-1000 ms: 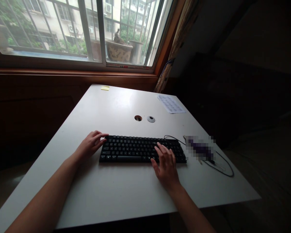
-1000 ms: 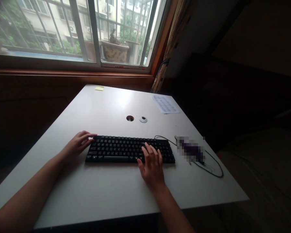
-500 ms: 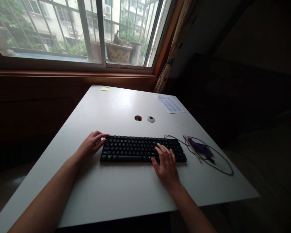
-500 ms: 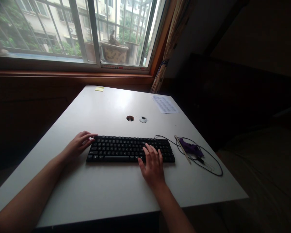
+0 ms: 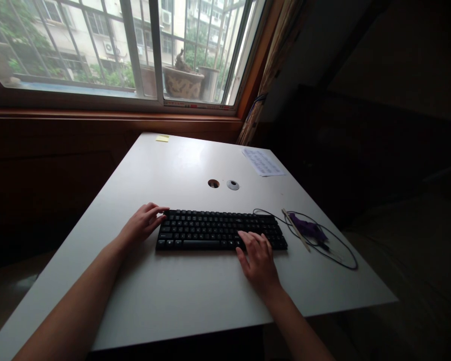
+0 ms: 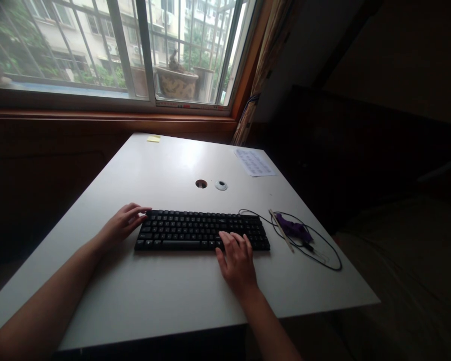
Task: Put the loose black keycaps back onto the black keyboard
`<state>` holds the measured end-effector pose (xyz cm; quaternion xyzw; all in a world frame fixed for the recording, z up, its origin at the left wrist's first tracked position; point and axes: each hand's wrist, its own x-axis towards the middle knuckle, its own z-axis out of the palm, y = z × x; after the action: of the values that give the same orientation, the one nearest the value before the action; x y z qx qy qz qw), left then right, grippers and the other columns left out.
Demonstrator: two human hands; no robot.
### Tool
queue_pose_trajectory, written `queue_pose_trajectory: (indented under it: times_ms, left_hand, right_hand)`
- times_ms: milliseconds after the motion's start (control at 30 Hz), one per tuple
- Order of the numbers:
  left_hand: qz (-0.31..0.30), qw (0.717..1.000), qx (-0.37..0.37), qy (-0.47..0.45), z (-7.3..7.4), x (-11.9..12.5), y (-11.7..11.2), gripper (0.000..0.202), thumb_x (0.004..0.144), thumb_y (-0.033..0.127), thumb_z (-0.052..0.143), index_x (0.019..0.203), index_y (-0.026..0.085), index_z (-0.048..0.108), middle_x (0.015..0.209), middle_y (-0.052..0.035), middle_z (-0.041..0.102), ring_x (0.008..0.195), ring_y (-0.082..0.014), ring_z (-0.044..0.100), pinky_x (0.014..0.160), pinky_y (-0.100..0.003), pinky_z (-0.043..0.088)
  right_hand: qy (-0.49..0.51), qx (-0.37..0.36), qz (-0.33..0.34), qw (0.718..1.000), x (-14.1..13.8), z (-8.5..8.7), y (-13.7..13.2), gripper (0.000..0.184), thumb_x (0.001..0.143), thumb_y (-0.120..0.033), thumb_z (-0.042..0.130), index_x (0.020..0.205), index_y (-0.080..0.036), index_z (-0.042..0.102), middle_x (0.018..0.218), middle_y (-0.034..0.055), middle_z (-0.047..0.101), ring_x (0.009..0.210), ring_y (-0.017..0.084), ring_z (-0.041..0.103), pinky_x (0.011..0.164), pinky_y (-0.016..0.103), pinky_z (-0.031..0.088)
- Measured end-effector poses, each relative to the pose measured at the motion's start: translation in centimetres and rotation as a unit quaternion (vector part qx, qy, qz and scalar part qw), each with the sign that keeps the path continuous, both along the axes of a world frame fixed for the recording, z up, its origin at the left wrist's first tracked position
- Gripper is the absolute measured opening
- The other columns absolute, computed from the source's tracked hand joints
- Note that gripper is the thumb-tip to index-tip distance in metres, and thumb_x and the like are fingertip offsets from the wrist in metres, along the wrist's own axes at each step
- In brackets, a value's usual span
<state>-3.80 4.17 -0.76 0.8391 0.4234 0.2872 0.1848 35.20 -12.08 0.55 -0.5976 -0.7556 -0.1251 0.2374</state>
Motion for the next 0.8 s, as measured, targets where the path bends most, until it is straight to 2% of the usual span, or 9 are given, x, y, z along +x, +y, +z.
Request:
queue_pose_trajectory:
  times_ms: [267, 400, 467, 600, 800]
  left_hand:
    - [0.004, 1.000, -0.003, 0.000, 0.1, 0.0, 0.1, 0.039, 0.102, 0.050, 0.047, 0.130, 0.028, 0.064, 0.110, -0.0071, 0.060, 0.097, -0.0228, 0.060, 0.087, -0.037, 0.050]
    - [0.007, 1.000, -0.010, 0.002, 0.2, 0.0, 0.0, 0.041, 0.102, 0.052, 0.047, 0.130, 0.028, 0.064, 0.110, -0.0073, 0.060, 0.095, -0.0226, 0.060, 0.084, -0.036, 0.051]
    - [0.008, 1.000, -0.016, 0.001, 0.3, 0.0, 0.0, 0.041, 0.102, 0.052, 0.047, 0.130, 0.027, 0.064, 0.110, -0.0072, 0.060, 0.095, -0.0222, 0.060, 0.084, -0.035, 0.051]
    - [0.009, 1.000, -0.020, -0.005, 0.3, 0.1, -0.1, 0.041, 0.102, 0.052, 0.048, 0.129, 0.027, 0.064, 0.110, -0.0066, 0.060, 0.093, -0.0213, 0.060, 0.084, -0.034, 0.051]
    - [0.011, 1.000, -0.023, -0.011, 0.6, 0.2, -0.1, 0.040, 0.101, 0.051, 0.049, 0.128, 0.027, 0.065, 0.109, -0.0062, 0.060, 0.087, -0.0197, 0.061, 0.080, -0.033, 0.051]
  right_hand:
    - [0.005, -0.001, -0.013, 1.000, 0.5, -0.4, -0.8, 0.046, 0.100, -0.027, 0.052, 0.145, -0.024, 0.045, 0.143, 0.0098, 0.058, 0.135, 0.027, 0.049, 0.121, 0.055, 0.025]
    - [0.029, 0.058, -0.095, 0.993, 2.6, -0.8, -1.5, 0.045, 0.099, -0.028, 0.053, 0.143, -0.019, 0.046, 0.143, 0.0166, 0.055, 0.134, 0.031, 0.049, 0.116, 0.055, 0.031]
    - [0.023, 0.063, -0.125, 0.990, 3.8, -1.1, -2.0, 0.046, 0.099, -0.029, 0.054, 0.143, -0.019, 0.046, 0.144, 0.0178, 0.054, 0.134, 0.033, 0.049, 0.115, 0.057, 0.031]
    - [-0.004, 0.039, -0.115, 0.993, 5.4, -1.6, -2.6, 0.042, 0.100, -0.027, 0.051, 0.142, -0.022, 0.047, 0.135, 0.0127, 0.063, 0.131, 0.031, 0.051, 0.117, 0.059, 0.026]
    - [0.005, 0.040, -0.115, 0.993, 6.0, -1.8, -2.8, 0.040, 0.101, -0.028, 0.049, 0.140, -0.020, 0.049, 0.136, 0.0132, 0.063, 0.131, 0.028, 0.054, 0.118, 0.056, 0.027]
